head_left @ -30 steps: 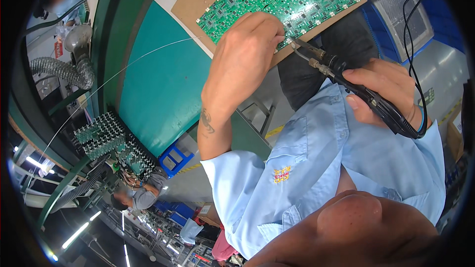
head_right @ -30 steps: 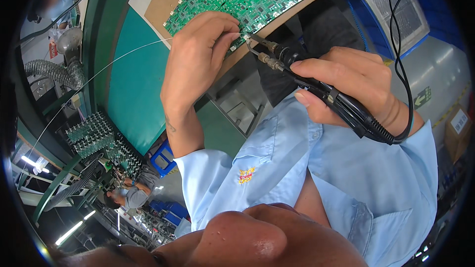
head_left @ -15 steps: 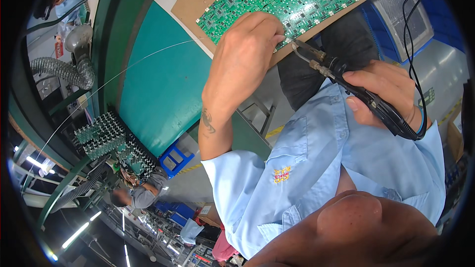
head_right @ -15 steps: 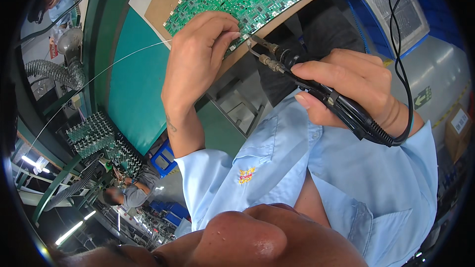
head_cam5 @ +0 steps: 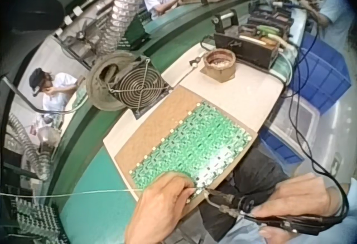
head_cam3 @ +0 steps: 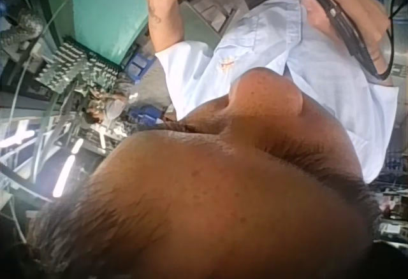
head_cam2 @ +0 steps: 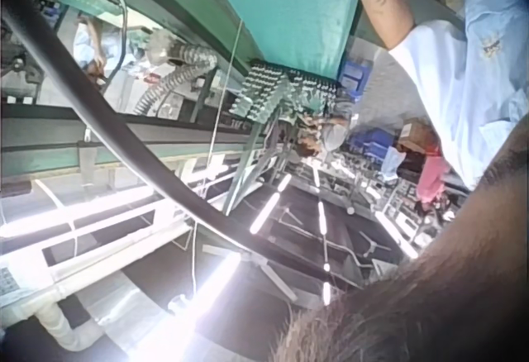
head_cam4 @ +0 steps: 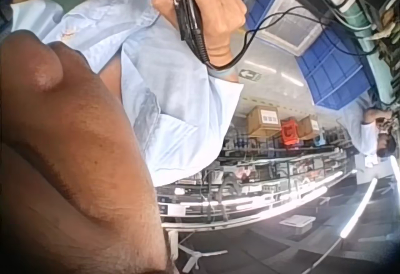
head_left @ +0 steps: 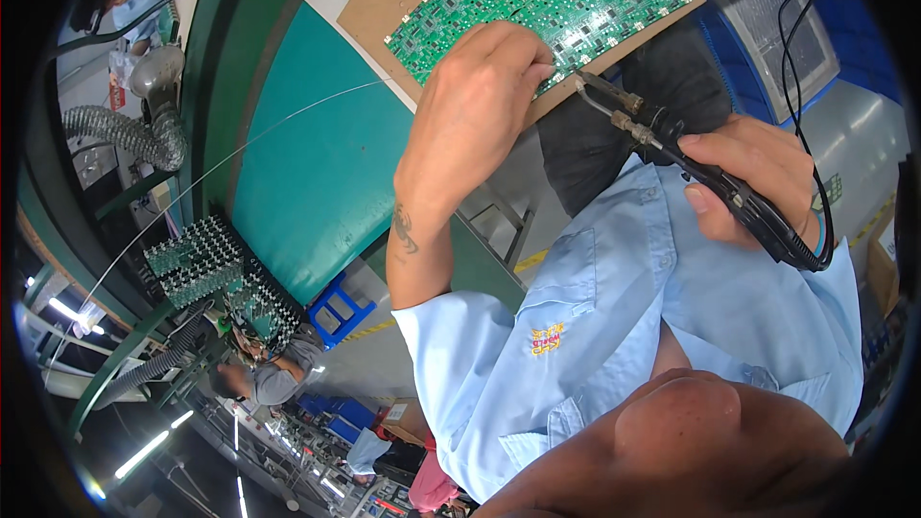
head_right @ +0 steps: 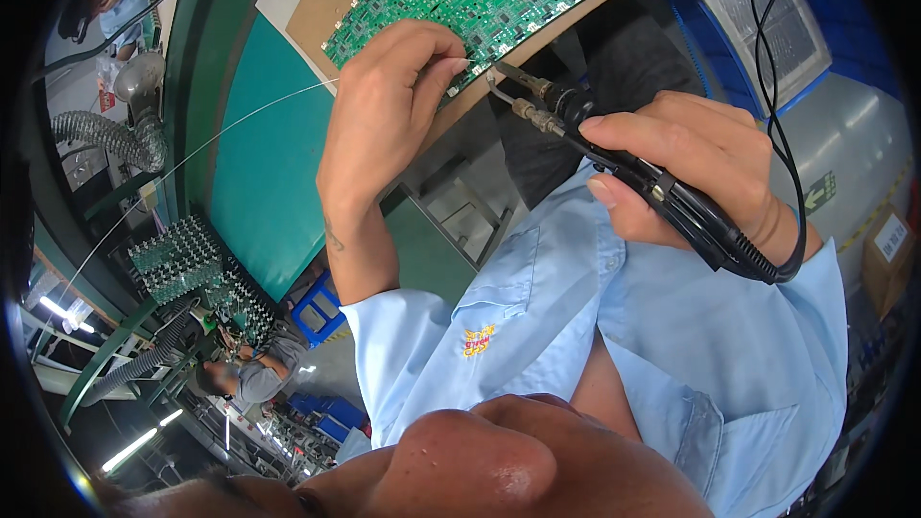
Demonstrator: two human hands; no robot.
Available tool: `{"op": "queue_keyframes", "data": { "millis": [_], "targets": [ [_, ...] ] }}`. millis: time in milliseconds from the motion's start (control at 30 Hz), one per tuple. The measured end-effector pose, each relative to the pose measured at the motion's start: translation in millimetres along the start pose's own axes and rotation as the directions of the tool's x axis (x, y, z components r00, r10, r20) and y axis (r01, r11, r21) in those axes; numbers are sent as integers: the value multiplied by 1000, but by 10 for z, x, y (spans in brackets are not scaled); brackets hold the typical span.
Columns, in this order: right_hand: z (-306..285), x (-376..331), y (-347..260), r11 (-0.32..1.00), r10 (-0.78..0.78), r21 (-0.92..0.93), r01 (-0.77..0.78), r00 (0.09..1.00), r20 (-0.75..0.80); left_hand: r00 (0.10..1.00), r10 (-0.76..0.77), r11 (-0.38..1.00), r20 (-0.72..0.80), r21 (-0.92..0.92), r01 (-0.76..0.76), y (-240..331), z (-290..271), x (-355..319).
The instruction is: Soldering components onto a printed circuit board at a manual assembly station.
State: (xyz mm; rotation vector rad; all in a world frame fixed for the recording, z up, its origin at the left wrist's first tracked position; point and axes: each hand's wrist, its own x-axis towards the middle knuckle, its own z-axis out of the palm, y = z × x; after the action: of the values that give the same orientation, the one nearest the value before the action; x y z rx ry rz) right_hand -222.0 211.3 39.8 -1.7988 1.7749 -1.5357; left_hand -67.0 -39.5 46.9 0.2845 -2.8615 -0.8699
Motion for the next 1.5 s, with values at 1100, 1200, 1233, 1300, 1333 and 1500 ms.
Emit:
{"op": "queue_keyframes", "data": {
  "millis": [1100,1200,1233,1300,1333,1500],
  "targets": [
    [17,27,26,999,41,21,-42,998,53,998,58,998,-2,-15,-58,-50,52,14],
    [-26,34,28,999,32,27,-33,998,52,997,73,997,-19,-14,-73,-62,52,25],
    [-45,36,34,999,31,21,-32,999,39,998,52,998,-22,-31,-53,-54,49,23],
    [-89,59,53,1000,23,9,-24,1000,15,999,12,998,-34,-63,-14,-27,23,2],
    [-110,81,59,1000,15,4,-15,1000,5,999,-9,997,-43,-78,6,-12,-1,-22],
    [-229,255,603,986,37,-148,-79,963,-266,977,-16,998,-215,-58,4,-49,-40,-95]
  ]
}}
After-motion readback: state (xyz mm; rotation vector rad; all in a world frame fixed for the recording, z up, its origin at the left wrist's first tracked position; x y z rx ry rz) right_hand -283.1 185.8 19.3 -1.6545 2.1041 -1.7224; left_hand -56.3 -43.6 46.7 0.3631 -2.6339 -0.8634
